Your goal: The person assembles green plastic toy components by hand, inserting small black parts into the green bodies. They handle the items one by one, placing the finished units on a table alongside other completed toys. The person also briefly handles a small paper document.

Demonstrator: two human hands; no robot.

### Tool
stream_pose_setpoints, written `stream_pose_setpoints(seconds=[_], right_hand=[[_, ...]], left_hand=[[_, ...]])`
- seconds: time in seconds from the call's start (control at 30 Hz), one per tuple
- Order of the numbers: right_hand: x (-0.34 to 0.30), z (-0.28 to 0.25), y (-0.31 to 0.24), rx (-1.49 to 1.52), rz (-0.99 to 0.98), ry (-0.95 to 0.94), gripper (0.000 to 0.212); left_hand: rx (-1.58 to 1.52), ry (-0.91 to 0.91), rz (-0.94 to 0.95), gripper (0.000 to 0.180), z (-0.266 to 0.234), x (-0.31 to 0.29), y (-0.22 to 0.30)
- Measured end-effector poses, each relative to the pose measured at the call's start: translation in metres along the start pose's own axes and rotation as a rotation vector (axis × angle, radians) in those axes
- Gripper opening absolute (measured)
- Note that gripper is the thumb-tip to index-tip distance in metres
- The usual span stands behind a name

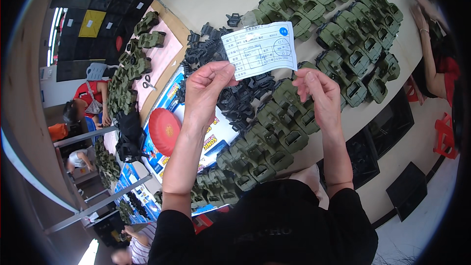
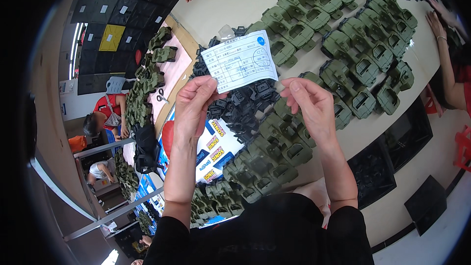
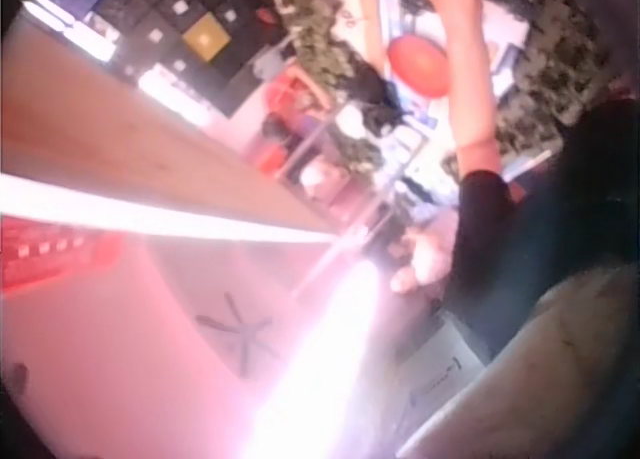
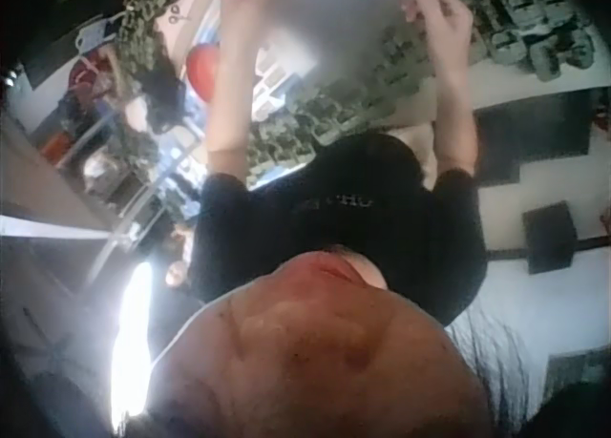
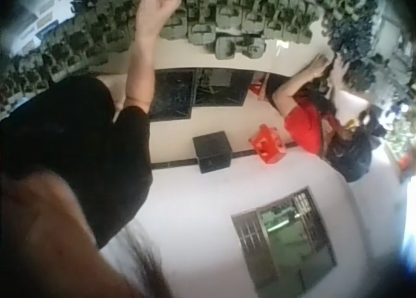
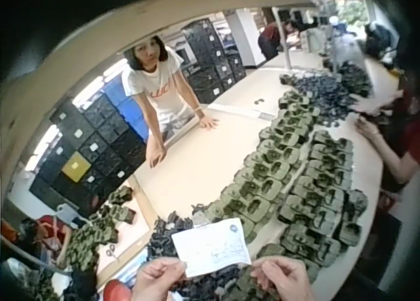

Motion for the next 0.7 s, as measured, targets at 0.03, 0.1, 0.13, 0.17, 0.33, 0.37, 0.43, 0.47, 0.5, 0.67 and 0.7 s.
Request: stream_pose_setpoints(seconds=[0.03,0.1,0.13,0.17,0.33,0.37,0.43,0.47,0.5,0.67,0.7], right_hand=[[0.000,0.000,0.000,-0.002,0.000,0.000,0.028],[0.000,0.000,0.000,-0.029,-0.013,-0.010,0.029],[0.000,0.000,0.000,-0.043,-0.020,-0.015,0.030],[0.000,0.000,0.000,-0.026,-0.015,-0.011,0.029],[-0.001,0.001,-0.002,0.001,-0.011,0.002,0.028],[0.000,0.003,-0.004,0.006,-0.015,-0.003,0.028],[0.000,0.006,-0.005,0.017,-0.019,-0.015,0.028],[0.000,0.006,-0.005,0.018,-0.026,-0.017,0.028],[0.001,0.007,-0.004,0.017,-0.030,-0.017,0.028],[0.000,0.010,-0.004,0.017,-0.027,-0.021,0.028],[0.000,0.009,-0.004,0.016,-0.027,-0.021,0.028]], left_hand=[[0.005,0.004,0.003,0.014,0.000,0.000,0.000],[0.015,0.011,0.008,0.014,0.001,-0.001,0.001],[0.015,0.010,0.010,0.014,0.001,-0.001,0.001],[0.015,0.009,0.012,0.014,0.001,-0.002,0.001],[0.015,0.018,0.026,0.014,0.001,-0.004,0.005],[0.014,0.018,0.031,0.014,0.001,-0.004,0.007],[0.014,0.020,0.035,0.014,-0.001,-0.007,0.008],[0.015,0.021,0.038,0.014,-0.002,-0.008,0.009],[0.015,0.020,0.036,0.014,-0.003,-0.008,0.008],[0.030,0.032,0.035,0.015,-0.006,-0.010,0.008],[0.031,0.028,0.036,0.015,-0.006,-0.011,0.008]])
Point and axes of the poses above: each hand's wrist, its own x-axis towards the middle knuckle, its own z-axis out of the palm, y = z × x, the point moved 2 cm from there along x, towards the middle knuckle, and after that the axes turned 6 degrees about y, right-handed, at the moved point
